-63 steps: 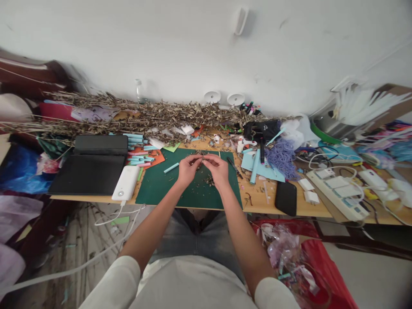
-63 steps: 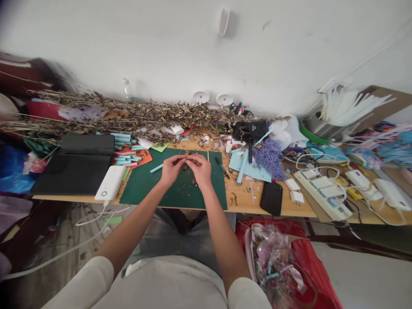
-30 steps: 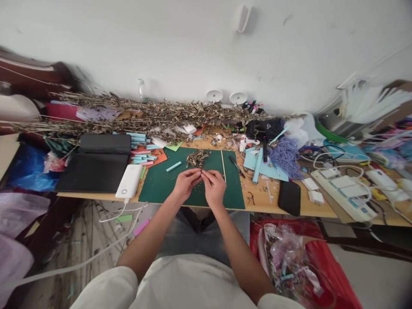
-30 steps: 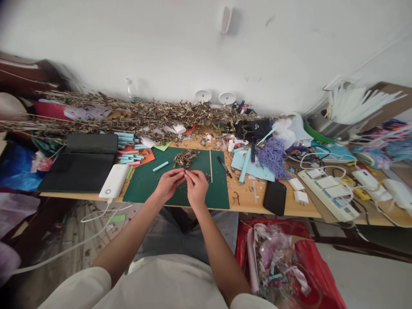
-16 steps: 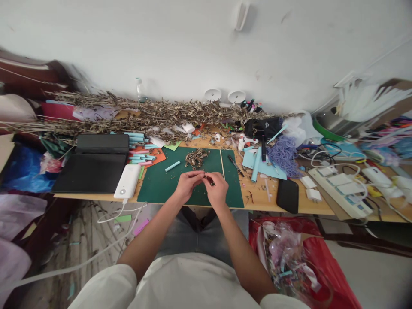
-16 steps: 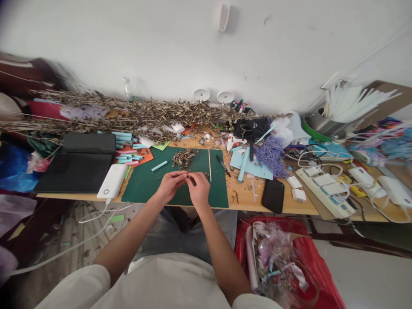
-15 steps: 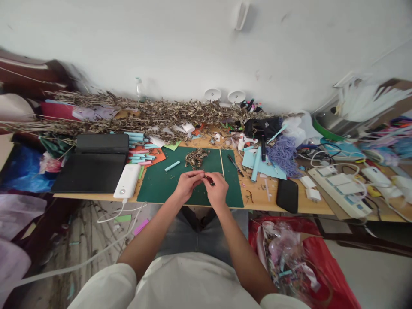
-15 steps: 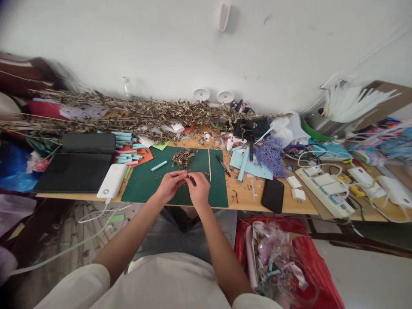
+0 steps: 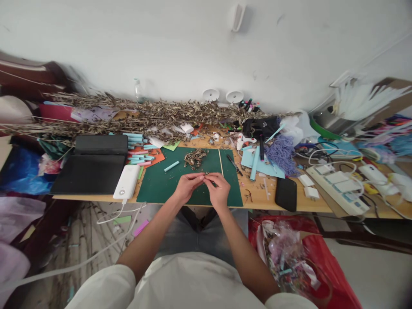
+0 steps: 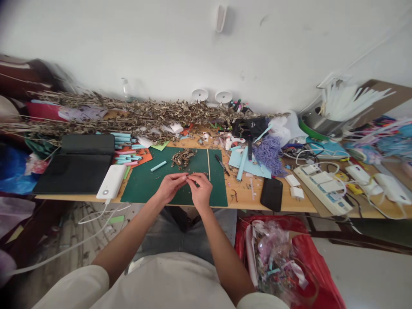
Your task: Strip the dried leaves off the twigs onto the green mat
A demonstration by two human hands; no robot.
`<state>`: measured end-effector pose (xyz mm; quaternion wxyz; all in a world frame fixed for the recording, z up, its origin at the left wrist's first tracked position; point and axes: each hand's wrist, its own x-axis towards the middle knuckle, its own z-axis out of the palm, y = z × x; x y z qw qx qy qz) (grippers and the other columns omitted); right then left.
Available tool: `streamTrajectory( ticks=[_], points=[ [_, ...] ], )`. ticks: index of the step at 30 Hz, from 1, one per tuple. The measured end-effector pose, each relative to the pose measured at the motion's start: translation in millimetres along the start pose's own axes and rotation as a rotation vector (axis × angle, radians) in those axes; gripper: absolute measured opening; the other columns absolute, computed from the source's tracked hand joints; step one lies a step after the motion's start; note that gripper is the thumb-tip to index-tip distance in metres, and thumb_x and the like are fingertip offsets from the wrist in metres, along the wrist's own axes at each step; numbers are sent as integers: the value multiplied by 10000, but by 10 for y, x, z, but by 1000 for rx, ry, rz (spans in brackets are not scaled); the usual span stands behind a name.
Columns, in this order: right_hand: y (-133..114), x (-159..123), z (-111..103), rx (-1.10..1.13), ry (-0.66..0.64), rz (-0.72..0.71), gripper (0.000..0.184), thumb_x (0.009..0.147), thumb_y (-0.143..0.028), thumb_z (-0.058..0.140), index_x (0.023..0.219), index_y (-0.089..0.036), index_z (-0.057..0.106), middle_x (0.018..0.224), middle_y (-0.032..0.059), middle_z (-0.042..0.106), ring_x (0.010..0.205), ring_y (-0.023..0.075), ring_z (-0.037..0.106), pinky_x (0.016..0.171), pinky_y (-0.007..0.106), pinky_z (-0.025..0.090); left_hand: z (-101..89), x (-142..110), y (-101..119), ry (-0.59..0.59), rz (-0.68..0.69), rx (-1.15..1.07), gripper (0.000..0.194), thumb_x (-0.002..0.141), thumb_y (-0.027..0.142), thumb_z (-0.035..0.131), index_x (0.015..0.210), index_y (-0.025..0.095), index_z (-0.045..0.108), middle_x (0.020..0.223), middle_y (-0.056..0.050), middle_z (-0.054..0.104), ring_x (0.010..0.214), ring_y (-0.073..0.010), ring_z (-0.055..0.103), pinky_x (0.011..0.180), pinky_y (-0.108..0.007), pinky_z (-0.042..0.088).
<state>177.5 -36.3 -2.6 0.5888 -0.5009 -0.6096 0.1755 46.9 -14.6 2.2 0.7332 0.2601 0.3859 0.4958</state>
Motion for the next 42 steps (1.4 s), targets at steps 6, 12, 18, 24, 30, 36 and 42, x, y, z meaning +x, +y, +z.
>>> streamTrajectory(
  ticks=[6, 12, 18, 24, 30, 36, 42],
  points=[
    [-19, 16, -19, -17, -100, 35, 123, 841, -288, 630, 836, -231, 739, 825, 36, 681, 771, 167, 648, 733, 310, 538, -140, 46, 19, -58, -152, -79, 259, 595, 159, 839, 833, 116, 746, 834, -68, 727, 739, -108, 666, 803, -228, 546],
    [-37, 19, -60, -26, -193, 41, 192, 879, -246, 548, 928, -238, 733, 916, 48, 701, 840, 170, 659, 776, 308, 546, -119, 36, -7, 20, -60, -16, 306, 537, 189, 866, 807, 114, 744, 788, -63, 724, 696, -110, 654, 790, -257, 545],
    [5, 1, -41, 64, -160, 147, 167, 839, -274, 589, 908, -223, 732, 926, 54, 713, 824, 175, 672, 727, 296, 564, -29, 21, -25, 83, 92, 102, 339, 484, 275, 877, 748, 126, 725, 700, -29, 701, 632, -109, 630, 714, -269, 531],
    [63, 19, -41, 138, -158, 298, 172, 786, -304, 629, 868, -183, 720, 853, 58, 721, 748, 182, 680, 699, 297, 567, -41, 49, -62, 87, 160, 262, 334, 522, 301, 855, 788, 129, 747, 704, -51, 714, 626, -129, 624, 689, -275, 519],
    [56, 27, -19, 86, -105, 289, 118, 768, -248, 600, 794, -183, 694, 765, 37, 703, 656, 165, 653, 635, 273, 545, -33, 39, -58, 55, 305, 499, 228, 621, 284, 789, 814, 167, 761, 823, -64, 736, 738, -182, 655, 726, -291, 516],
    [26, 11, 47, -81, -15, 205, 107, 775, -201, 571, 793, -194, 676, 760, 36, 684, 664, 166, 633, 658, 283, 531, 35, 47, -34, 89, 472, 689, 104, 663, 209, 724, 762, 201, 754, 761, -40, 719, 687, -165, 639, 700, -265, 497],
    [142, 69, -46, -197, -15, 141, 134, 819, -206, 546, 790, -189, 676, 749, 40, 675, 665, 167, 617, 647, 278, 502, -34, 176, 35, 219, 425, 637, 132, 672, 254, 729, 777, 177, 752, 749, -49, 723, 666, -168, 630, 657, -262, 481]
  ],
)
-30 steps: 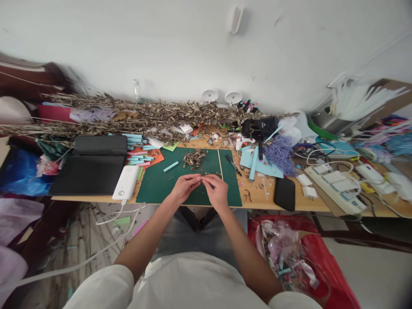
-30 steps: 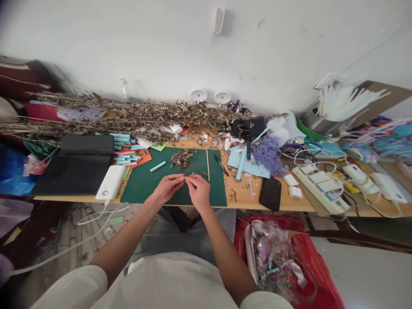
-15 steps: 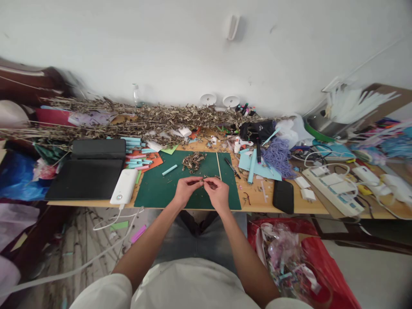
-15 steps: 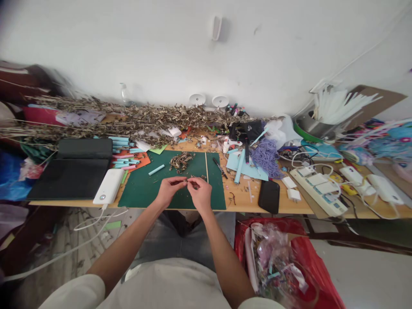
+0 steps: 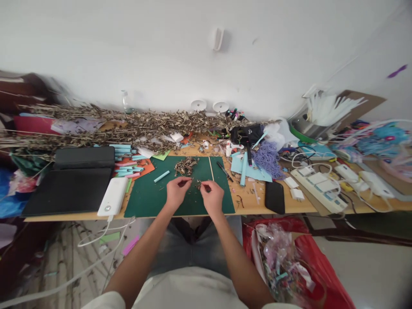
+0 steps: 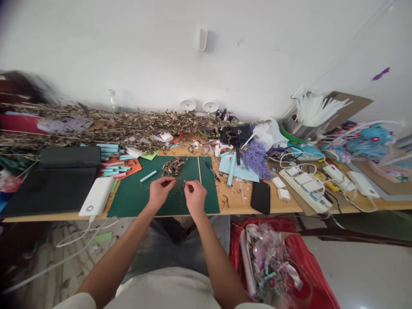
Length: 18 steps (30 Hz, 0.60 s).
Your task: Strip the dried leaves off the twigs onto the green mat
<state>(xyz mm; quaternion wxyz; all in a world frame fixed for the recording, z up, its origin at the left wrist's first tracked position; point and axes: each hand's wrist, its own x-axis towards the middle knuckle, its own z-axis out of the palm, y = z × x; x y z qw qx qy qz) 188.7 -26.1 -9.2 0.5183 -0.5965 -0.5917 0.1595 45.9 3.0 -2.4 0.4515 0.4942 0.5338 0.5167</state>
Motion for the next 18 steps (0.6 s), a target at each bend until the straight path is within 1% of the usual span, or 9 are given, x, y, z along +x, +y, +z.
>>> streamTrajectory(
  ticks=[4, 6, 8, 10, 13, 15, 16, 18],
  points=[
    [138, 82, -82, -112, -49, -68, 172, 861, -222, 526, 871, -196, 696, 847, 65, 694, 771, 195, 622, 727, 319, 491, -38, 85, -44, -4, -67, -143, 214, 646, 297, 764, 814, 165, 750, 720, -47, 713, 659, -166, 632, 674, -276, 493],
    [173, 114, -92, -187, -91, -119, 169, 863, -217, 535, 864, -200, 703, 857, 73, 685, 821, 209, 605, 769, 341, 480, -26, 92, -42, -21, -99, -219, 249, 626, 307, 781, 822, 158, 742, 711, -42, 705, 644, -158, 629, 683, -285, 502],
    [168, 134, -91, -262, -118, -160, 170, 867, -232, 546, 828, -199, 709, 841, 81, 663, 843, 219, 581, 797, 358, 468, 2, 81, -21, -45, -119, -267, 273, 609, 311, 794, 824, 155, 732, 713, -36, 701, 638, -149, 628, 691, -291, 510],
    [127, 144, -92, -295, -113, -174, 179, 871, -254, 551, 811, -196, 710, 833, 86, 644, 845, 221, 566, 808, 365, 463, 34, 62, 6, -55, -126, -289, 270, 597, 310, 802, 804, 156, 723, 707, -29, 696, 627, -142, 624, 685, -289, 514],
    [25, 146, -110, -214, -104, -158, 160, 862, -273, 569, 898, -198, 706, 865, 83, 652, 866, 219, 579, 815, 358, 473, 74, 38, 23, -77, -132, -285, 249, 595, 317, 801, 770, 156, 725, 688, -27, 692, 602, -134, 612, 661, -280, 515],
    [-38, 147, -120, -81, -162, -132, 193, 858, -280, 575, 991, -211, 695, 891, 66, 674, 826, 195, 609, 767, 321, 497, 90, 32, 13, -107, -141, -282, 259, 596, 332, 799, 771, 153, 734, 690, -32, 695, 596, -133, 608, 653, -276, 514],
    [-60, 148, -121, -16, -194, -115, 203, 860, -281, 570, 1007, -218, 695, 892, 55, 686, 788, 179, 622, 732, 299, 506, 95, 31, 3, -125, -146, -284, 270, 598, 341, 798, 780, 151, 739, 696, -36, 699, 599, -134, 610, 655, -277, 514],
    [-82, 151, -110, 69, -224, -77, 189, 860, -277, 561, 957, -225, 714, 865, 39, 706, 718, 160, 636, 679, 275, 512, 97, 36, -15, -158, -159, -284, 290, 599, 348, 798, 800, 147, 746, 710, -44, 708, 610, -140, 619, 666, -282, 517]
  ],
)
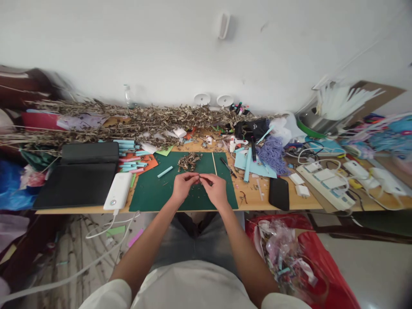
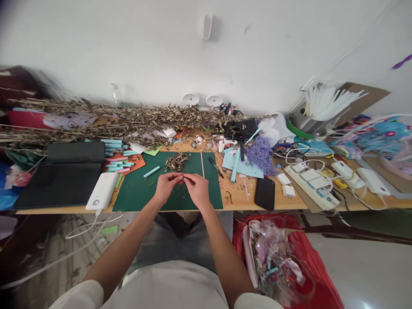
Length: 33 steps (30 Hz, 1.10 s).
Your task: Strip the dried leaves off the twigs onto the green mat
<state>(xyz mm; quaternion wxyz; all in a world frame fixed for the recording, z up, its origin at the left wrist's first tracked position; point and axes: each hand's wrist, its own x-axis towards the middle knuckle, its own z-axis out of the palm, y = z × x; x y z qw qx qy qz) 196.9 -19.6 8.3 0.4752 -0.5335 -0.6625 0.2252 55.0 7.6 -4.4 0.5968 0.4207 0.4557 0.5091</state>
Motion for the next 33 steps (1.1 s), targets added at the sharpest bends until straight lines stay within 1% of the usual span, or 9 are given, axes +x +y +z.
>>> streamTrajectory(
  ticks=[3, 9, 14, 16, 18, 21, 25, 30, 33],
  points=[
    [19, 15, 42, 44, 36, 64, 162, 832, -270, 576, 843, -216, 728, 806, 34, 719, 682, 168, 650, 655, 278, 515, -23, 16, -5, -31, -4, 53, 284, 607, 331, 794, 821, 150, 751, 728, -54, 719, 637, -159, 637, 680, -289, 520],
    [60, 46, 154, 77, 25, 156, 125, 785, -241, 577, 798, -199, 695, 721, 18, 700, 629, 165, 643, 615, 260, 507, -53, 7, 55, -21, 109, 304, 137, 643, 258, 747, 751, 174, 749, 706, -48, 713, 629, -170, 631, 611, -254, 478],
    [60, 46, 173, -161, 66, 63, 120, 764, -181, 558, 780, -184, 677, 735, 36, 665, 651, 165, 605, 639, 265, 476, -37, -17, 87, 15, 268, 528, 116, 688, 181, 667, 769, 194, 749, 727, -32, 714, 652, -161, 626, 659, -256, 475],
    [87, 42, 147, -219, 93, 39, 135, 781, -166, 537, 794, -176, 671, 757, 48, 658, 677, 167, 598, 662, 267, 470, -49, 5, 77, 44, 276, 571, 135, 711, 187, 642, 795, 190, 747, 761, -34, 722, 681, -165, 639, 678, -264, 484],
    [131, 40, 111, -249, 84, 24, 151, 798, -150, 516, 806, -176, 665, 768, 52, 650, 701, 169, 595, 680, 268, 466, -67, 41, 57, 48, 218, 523, 138, 720, 224, 649, 807, 177, 746, 764, -41, 726, 684, -170, 649, 667, -271, 496],
    [194, 46, 63, -288, 35, -3, 167, 783, -111, 509, 796, -181, 660, 802, 64, 644, 762, 185, 597, 717, 283, 470, -77, 93, 25, 27, 99, 325, 183, 679, 283, 707, 805, 156, 743, 731, -46, 723, 665, -173, 652, 658, -282, 515],
    [198, 55, 16, -304, -3, 2, 179, 748, -84, 522, 778, -181, 669, 843, 79, 658, 846, 218, 600, 783, 329, 480, -46, 109, 10, 16, -23, 85, 279, 601, 302, 774, 824, 138, 742, 754, -57, 728, 690, -175, 663, 727, -317, 536],
    [104, 64, 13, 5, -17, 143, 203, 807, -237, 565, 959, -188, 690, 893, 63, 707, 766, 186, 653, 721, 294, 528, -21, 103, 14, -24, -63, 35, 312, 567, 298, 795, 819, 124, 735, 740, -59, 724, 682, -171, 662, 747, -328, 537],
    [73, 81, 57, 143, -16, 232, 178, 795, -286, 584, 881, -193, 710, 823, 43, 726, 713, 182, 672, 690, 281, 539, -27, 121, -6, -66, -37, 41, 307, 580, 285, 785, 834, 125, 718, 741, -55, 721, 678, -164, 662, 742, -322, 537]
  ],
)
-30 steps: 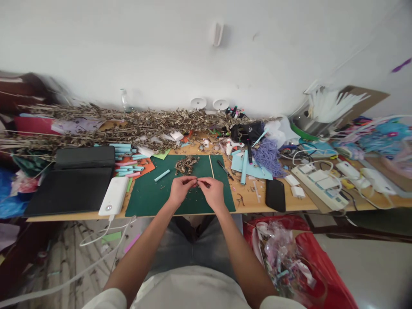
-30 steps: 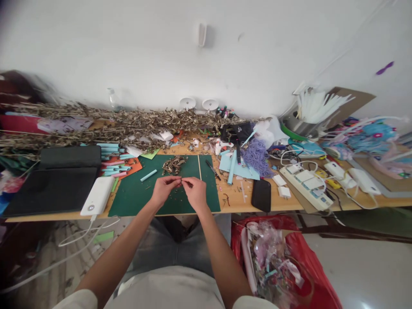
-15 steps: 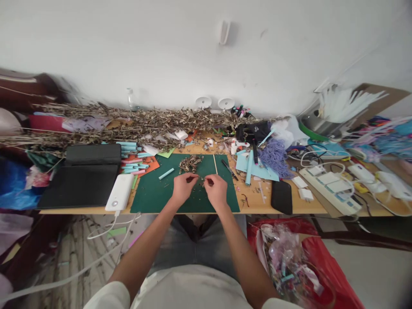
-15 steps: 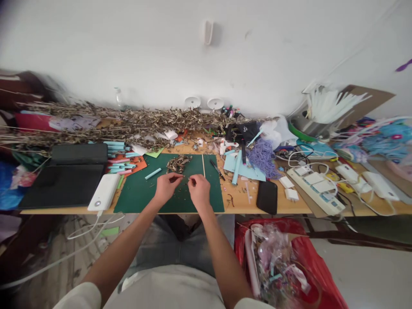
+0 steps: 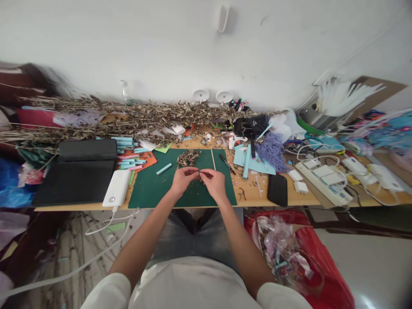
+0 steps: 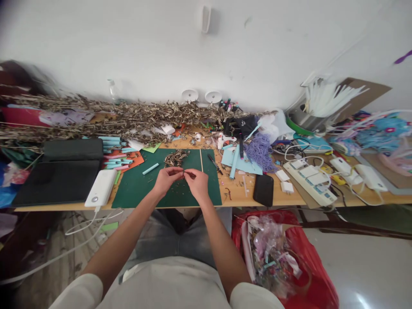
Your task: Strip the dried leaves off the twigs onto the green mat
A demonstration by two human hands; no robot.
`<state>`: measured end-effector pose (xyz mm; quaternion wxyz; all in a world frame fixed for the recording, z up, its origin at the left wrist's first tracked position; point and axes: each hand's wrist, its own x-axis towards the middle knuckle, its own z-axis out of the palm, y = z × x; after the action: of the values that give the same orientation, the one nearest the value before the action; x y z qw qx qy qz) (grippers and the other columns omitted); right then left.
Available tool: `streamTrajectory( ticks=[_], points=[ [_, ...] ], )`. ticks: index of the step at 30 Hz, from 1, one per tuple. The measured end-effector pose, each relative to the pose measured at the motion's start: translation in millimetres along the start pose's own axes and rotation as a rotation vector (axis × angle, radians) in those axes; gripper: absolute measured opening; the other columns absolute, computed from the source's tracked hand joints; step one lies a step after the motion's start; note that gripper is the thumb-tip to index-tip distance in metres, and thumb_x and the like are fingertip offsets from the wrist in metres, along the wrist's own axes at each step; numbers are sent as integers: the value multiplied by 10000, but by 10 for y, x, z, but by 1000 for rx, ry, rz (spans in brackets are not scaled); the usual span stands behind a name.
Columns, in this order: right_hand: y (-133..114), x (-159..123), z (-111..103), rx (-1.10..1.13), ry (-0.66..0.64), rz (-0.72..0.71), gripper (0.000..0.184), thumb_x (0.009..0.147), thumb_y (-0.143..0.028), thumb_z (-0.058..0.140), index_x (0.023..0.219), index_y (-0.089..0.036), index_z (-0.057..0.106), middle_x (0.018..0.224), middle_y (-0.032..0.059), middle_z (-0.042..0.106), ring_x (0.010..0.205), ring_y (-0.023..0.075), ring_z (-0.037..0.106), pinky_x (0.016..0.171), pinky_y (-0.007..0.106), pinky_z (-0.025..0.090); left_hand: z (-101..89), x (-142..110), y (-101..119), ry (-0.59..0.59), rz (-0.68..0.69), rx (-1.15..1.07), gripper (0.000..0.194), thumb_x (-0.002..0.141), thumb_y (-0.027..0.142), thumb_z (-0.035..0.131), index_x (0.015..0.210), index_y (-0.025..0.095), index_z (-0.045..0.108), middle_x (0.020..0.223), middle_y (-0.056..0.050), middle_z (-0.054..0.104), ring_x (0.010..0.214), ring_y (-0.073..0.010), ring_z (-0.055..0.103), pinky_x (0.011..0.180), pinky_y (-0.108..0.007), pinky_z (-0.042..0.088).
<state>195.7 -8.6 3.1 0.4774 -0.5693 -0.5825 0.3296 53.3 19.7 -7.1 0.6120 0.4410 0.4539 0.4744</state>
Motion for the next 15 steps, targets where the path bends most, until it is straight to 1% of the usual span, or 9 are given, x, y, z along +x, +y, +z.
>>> streamTrajectory(
  ticks=[2, 4, 7, 9, 10, 12, 15],
  points=[
    [-7, 10, 41, 1, 20, 24, 147, 780, -272, 586, 803, -194, 709, 761, 31, 723, 679, 180, 672, 670, 274, 534, -7, 13, -15, -7, 41, 62, 263, 596, 270, 768, 812, 131, 711, 728, -49, 716, 671, -160, 659, 721, -305, 533],
    [-14, 15, 83, -46, 34, 23, 127, 766, -246, 585, 772, -195, 701, 715, 20, 711, 645, 173, 660, 636, 260, 519, -11, 17, -20, 13, 91, 178, 198, 615, 252, 743, 774, 138, 710, 715, -42, 711, 659, -157, 653, 686, -284, 524],
    [-24, 14, 131, -222, 64, -65, 117, 758, -197, 579, 761, -195, 696, 718, 26, 696, 659, 171, 637, 642, 260, 492, -13, 5, -3, 55, 158, 375, 130, 651, 223, 697, 756, 152, 726, 707, -38, 712, 647, -160, 648, 646, -267, 508],
    [-22, 12, 140, -350, 86, -144, 137, 777, -174, 562, 781, -192, 697, 759, 45, 691, 699, 176, 625, 676, 269, 477, -19, -1, 14, 96, 186, 433, 125, 669, 227, 687, 762, 160, 738, 718, -41, 719, 657, -167, 651, 647, -272, 506],
    [-15, 12, 136, -397, 95, -169, 152, 792, -165, 547, 798, -190, 697, 776, 54, 688, 716, 178, 621, 690, 274, 472, -25, 1, 20, 119, 191, 421, 133, 671, 239, 695, 767, 162, 743, 729, -44, 723, 668, -172, 653, 658, -278, 509],
    [14, 14, 111, -459, 100, -188, 181, 818, -147, 519, 830, -186, 696, 796, 65, 683, 739, 184, 615, 712, 284, 469, -45, 12, 24, 150, 164, 318, 175, 656, 275, 728, 788, 160, 748, 758, -53, 731, 698, -182, 660, 692, -294, 517],
    [73, 22, 51, -504, 75, -204, 197, 813, -110, 512, 827, -182, 695, 823, 78, 678, 795, 203, 612, 761, 310, 473, -80, 33, 17, 120, 66, 73, 281, 604, 315, 786, 826, 147, 750, 792, -67, 736, 733, -187, 669, 763, -325, 525]
  ],
)
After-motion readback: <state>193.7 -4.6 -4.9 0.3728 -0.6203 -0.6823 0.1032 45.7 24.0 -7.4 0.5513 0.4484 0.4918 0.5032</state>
